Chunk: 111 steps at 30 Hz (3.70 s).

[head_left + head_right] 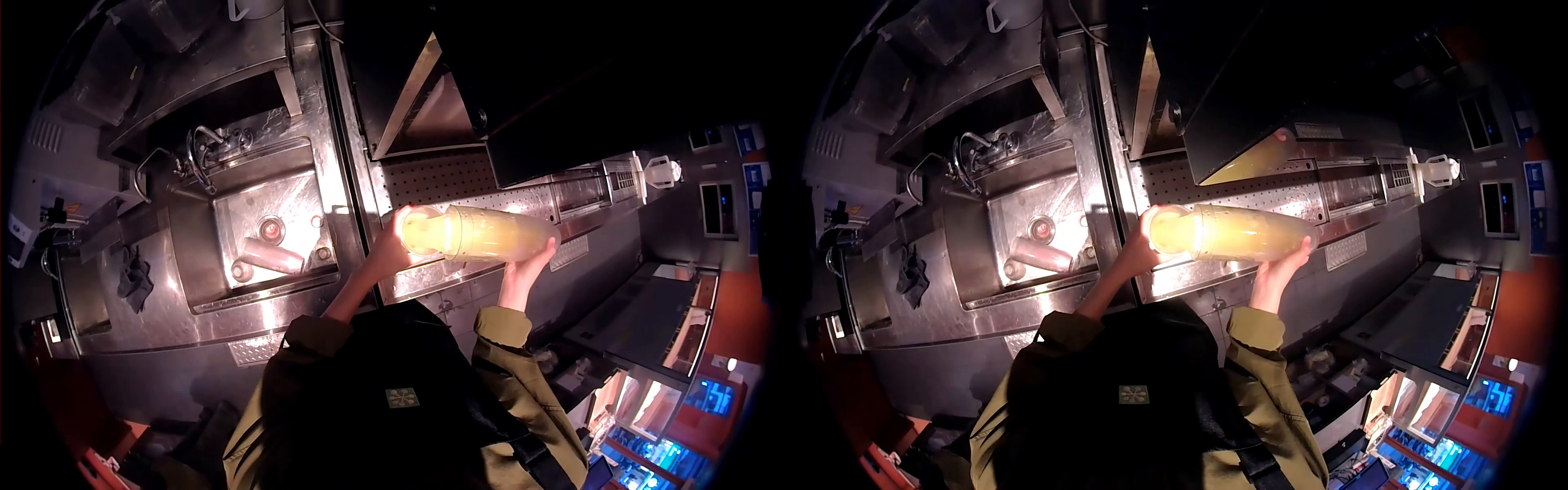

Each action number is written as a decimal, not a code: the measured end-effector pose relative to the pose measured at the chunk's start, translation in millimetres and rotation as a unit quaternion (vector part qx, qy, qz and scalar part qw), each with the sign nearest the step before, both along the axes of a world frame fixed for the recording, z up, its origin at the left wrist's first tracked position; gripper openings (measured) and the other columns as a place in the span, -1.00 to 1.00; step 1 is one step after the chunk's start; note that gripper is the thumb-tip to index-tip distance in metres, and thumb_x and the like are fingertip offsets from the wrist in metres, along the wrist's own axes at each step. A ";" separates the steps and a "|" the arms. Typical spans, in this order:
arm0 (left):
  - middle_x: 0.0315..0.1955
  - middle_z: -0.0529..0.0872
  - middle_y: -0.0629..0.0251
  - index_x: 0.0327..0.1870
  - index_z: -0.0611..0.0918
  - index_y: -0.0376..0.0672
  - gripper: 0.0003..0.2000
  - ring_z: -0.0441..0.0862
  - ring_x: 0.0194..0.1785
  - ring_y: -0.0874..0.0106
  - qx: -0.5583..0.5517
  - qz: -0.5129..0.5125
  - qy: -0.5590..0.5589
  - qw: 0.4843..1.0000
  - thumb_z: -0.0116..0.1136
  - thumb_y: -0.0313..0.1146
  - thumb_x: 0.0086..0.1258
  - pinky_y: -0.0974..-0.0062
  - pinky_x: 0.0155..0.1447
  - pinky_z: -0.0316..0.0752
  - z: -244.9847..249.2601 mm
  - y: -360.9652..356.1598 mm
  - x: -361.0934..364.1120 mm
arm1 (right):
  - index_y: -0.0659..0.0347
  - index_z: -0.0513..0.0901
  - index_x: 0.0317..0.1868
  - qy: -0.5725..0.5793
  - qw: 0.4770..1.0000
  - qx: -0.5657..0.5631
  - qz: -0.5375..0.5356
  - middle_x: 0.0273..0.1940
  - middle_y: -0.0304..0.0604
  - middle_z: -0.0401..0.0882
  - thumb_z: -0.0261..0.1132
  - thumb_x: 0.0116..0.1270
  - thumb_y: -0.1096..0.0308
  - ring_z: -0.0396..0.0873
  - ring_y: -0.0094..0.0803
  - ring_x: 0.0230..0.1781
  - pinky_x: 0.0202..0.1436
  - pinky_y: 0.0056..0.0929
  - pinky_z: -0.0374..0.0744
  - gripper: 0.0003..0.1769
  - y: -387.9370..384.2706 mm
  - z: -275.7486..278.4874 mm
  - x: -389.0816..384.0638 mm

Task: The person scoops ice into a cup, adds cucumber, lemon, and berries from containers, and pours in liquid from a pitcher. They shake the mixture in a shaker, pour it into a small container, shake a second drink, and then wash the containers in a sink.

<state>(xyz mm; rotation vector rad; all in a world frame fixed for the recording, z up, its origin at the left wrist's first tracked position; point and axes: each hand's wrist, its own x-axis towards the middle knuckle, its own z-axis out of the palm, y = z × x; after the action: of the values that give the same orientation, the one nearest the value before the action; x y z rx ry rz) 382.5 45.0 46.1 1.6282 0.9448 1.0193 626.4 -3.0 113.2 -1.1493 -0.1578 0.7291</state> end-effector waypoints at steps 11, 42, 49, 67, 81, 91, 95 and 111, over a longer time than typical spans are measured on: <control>0.13 0.35 -0.01 0.27 0.10 -0.36 -0.01 0.38 0.19 0.23 -0.033 -0.028 0.007 0.999 0.52 -0.24 -0.17 0.37 0.27 0.29 3.1 -2.3 -6.0 | 0.20 0.37 0.12 -0.003 1.000 0.004 -0.021 0.07 -0.18 0.44 -0.04 0.35 -0.07 0.44 -0.31 0.08 0.07 -0.31 0.51 -0.45 -3.1 5.8 -6.9; 0.20 0.27 0.02 0.26 0.16 -0.31 -0.05 0.22 0.30 0.16 -0.023 -0.015 0.020 0.999 0.49 -0.30 -0.20 0.33 0.35 0.13 -14.1 -3.7 -21.0 | 0.14 0.29 0.17 0.005 1.000 0.025 -0.017 0.12 -0.11 0.35 0.05 0.29 -0.07 0.40 -0.23 0.11 0.13 -0.18 0.47 -0.43 -2.1 4.8 -6.1; 0.19 0.29 0.02 0.26 0.16 -0.33 -0.07 0.22 0.31 0.17 0.008 -0.006 0.051 0.999 0.47 -0.35 -0.20 0.34 0.36 0.12 -16.2 -4.0 -22.2 | 0.14 0.25 0.19 -0.009 0.999 0.013 -0.045 0.13 -0.12 0.33 0.11 0.27 -0.03 0.38 -0.25 0.11 0.14 -0.19 0.46 -0.40 -0.8 15.1 -10.9; 0.24 0.24 0.05 0.31 0.09 -0.24 -0.03 0.16 0.35 0.20 -0.009 -0.047 0.024 0.999 0.44 -0.38 -0.20 0.34 0.39 0.08 23.1 3.3 -43.1 | 0.15 0.29 0.18 0.052 0.998 0.034 -0.002 0.11 -0.14 0.36 0.01 0.30 -0.07 0.36 -0.26 0.13 0.18 -0.16 0.41 -0.42 3.5 24.4 -21.7; 0.25 0.22 0.09 0.28 0.30 0.25 -0.29 0.28 0.27 0.06 0.131 -0.357 0.534 0.755 0.18 -0.52 0.04 0.03 0.23 0.31 102.4 46.2 20.5 | 0.15 0.33 0.17 0.351 0.936 0.007 -0.007 0.10 -0.07 0.35 -0.01 0.19 -0.03 0.43 -0.10 0.00 -0.03 -0.10 0.54 -0.40 -55.0 -95.1 -15.9; -0.05 0.42 0.18 -0.20 0.61 0.13 -0.79 0.46 -0.09 0.11 0.236 -0.181 0.430 0.852 0.13 -0.28 0.10 0.24 -0.30 0.60 83.0 5.8 -33.3 | 0.20 0.32 0.20 0.420 0.892 0.045 0.158 0.10 0.08 0.39 0.34 0.02 0.05 0.41 -0.09 0.11 0.11 -0.03 0.52 -0.25 -82.9 -99.0 -14.2; -0.22 0.44 0.09 -0.21 0.58 0.07 -0.77 0.44 -0.14 0.05 0.167 -0.017 0.294 0.941 0.11 -0.19 0.09 0.26 -0.41 0.52 106.6 -55.2 -107.0 | 0.36 0.31 0.17 0.444 0.871 -0.056 0.205 0.08 0.11 0.40 0.17 0.21 0.04 0.43 -0.15 0.08 0.20 -0.15 0.44 -0.34 -59.9 -68.7 -74.3; 0.02 0.34 0.09 0.03 0.45 0.17 -0.20 0.44 -0.03 -0.08 -0.120 0.530 0.459 0.703 0.48 -0.45 -0.46 0.19 -0.08 0.54 173.7 -614.9 -378.7 | 0.37 0.32 0.17 0.259 0.610 -0.247 0.707 0.11 0.12 0.37 0.16 0.22 0.04 0.40 -0.13 0.12 0.20 -0.17 0.44 -0.35 -191.9 -116.7 -502.6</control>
<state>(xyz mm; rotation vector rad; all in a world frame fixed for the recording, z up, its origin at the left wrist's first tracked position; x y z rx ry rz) 3.9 -569.9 219.7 1.2347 2.7830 0.6064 123.8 -195.0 -3.5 -1.0983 -0.3973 2.6521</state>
